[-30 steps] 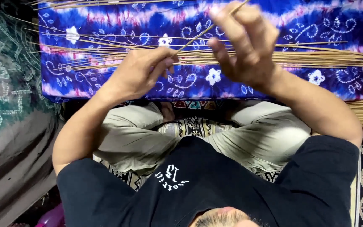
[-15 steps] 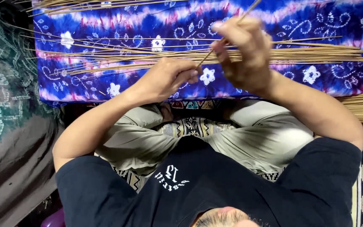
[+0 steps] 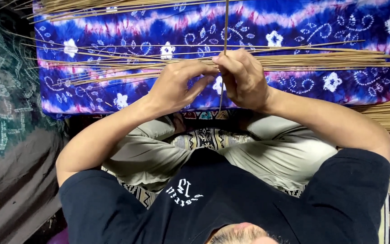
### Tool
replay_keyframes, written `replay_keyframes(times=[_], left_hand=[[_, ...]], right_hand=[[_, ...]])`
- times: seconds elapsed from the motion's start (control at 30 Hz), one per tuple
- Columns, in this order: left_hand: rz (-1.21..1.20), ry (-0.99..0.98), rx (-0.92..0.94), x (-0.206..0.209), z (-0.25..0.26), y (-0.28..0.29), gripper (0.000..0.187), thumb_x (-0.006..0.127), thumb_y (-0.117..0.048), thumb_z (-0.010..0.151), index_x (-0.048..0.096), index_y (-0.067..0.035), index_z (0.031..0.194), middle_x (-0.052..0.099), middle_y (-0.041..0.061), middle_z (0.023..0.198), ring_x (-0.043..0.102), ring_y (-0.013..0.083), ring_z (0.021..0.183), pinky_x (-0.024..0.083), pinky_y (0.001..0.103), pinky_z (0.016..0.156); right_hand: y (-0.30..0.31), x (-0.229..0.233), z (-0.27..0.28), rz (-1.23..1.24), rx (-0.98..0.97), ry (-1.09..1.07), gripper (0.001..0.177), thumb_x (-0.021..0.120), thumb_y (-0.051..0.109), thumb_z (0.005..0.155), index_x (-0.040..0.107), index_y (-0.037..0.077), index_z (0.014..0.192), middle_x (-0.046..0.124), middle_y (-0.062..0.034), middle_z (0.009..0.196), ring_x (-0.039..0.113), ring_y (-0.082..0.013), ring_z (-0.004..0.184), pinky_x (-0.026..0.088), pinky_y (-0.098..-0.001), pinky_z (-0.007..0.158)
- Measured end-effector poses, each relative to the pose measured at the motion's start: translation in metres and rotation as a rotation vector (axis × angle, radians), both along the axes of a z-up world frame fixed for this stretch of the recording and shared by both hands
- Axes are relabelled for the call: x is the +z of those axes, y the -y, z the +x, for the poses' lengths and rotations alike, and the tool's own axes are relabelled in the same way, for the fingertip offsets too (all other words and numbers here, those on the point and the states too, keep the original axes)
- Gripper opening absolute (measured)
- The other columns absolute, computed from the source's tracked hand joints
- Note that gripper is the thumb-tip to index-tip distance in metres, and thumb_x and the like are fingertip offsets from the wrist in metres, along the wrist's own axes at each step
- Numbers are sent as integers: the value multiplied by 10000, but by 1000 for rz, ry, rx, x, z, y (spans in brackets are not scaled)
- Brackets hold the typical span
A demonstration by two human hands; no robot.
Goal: A person is sitting on the floor, meticulously sorting and aligning a large quantity of thin wooden sticks on a patterned cloth.
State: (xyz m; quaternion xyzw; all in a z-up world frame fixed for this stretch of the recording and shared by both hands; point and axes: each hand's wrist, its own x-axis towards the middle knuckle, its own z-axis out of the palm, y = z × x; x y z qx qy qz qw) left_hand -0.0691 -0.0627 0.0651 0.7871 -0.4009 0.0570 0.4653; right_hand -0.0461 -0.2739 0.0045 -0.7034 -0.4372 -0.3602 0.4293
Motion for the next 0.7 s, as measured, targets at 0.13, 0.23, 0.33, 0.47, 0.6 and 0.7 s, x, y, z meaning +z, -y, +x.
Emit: replay_keyframes(times=[0.13, 0.23, 0.33, 0.47, 0.6, 0.7], left_hand=[[46, 187, 78, -9, 8, -8, 142, 686, -12, 994, 733, -37, 1126, 712, 120, 901, 716, 339, 829, 579, 401, 751], [80, 325, 132, -5, 9, -8, 144, 700, -44, 999, 742, -66, 1135, 701, 67, 890, 704, 282, 804, 571, 368, 732], [133, 344, 128, -8, 9, -4, 96, 691, -55, 995, 723, -66, 1085, 691, 83, 886, 697, 299, 801, 561, 387, 708], [191, 372, 109, -16, 9, 0, 54, 691, -48, 965, 709, -45, 1015, 678, 102, 835, 692, 316, 769, 540, 398, 662], [182, 508, 201, -23, 14, 2, 103, 673, -79, 981, 719, -85, 1073, 683, 66, 918, 680, 269, 828, 541, 358, 697], [216, 707, 274, -7, 9, 2, 291, 772, -60, 946, 706, -37, 1229, 655, 138, 1281, 635, 284, 1180, 585, 407, 958]], right_hand=[[0, 10, -8, 13, -22, -19, 260, 620, -44, 988, 653, -39, 1246, 681, -174, 1028, 693, -301, 736, 588, -401, 633], [-3, 22, -17, 78, 8, -118, 192, 589, -6, 1034, 633, -55, 1214, 674, -172, 1018, 708, -260, 694, 590, -361, 586], [-6, 25, -24, 157, 114, -311, 135, 564, -62, 1047, 555, -95, 1178, 580, -212, 998, 714, -287, 648, 592, -378, 539], [-13, 19, -27, 257, 118, -359, 85, 545, -48, 1056, 501, -105, 1102, 526, -204, 972, 728, -309, 668, 595, -394, 530], [-16, 20, -29, 373, 96, -346, 117, 526, -14, 1069, 447, -99, 1059, 523, -219, 993, 731, -325, 693, 605, -382, 571], [2, 17, -26, 222, 200, -396, 231, 529, -118, 1055, 384, -1, 1191, 456, -159, 1198, 685, -224, 874, 642, -290, 798]])
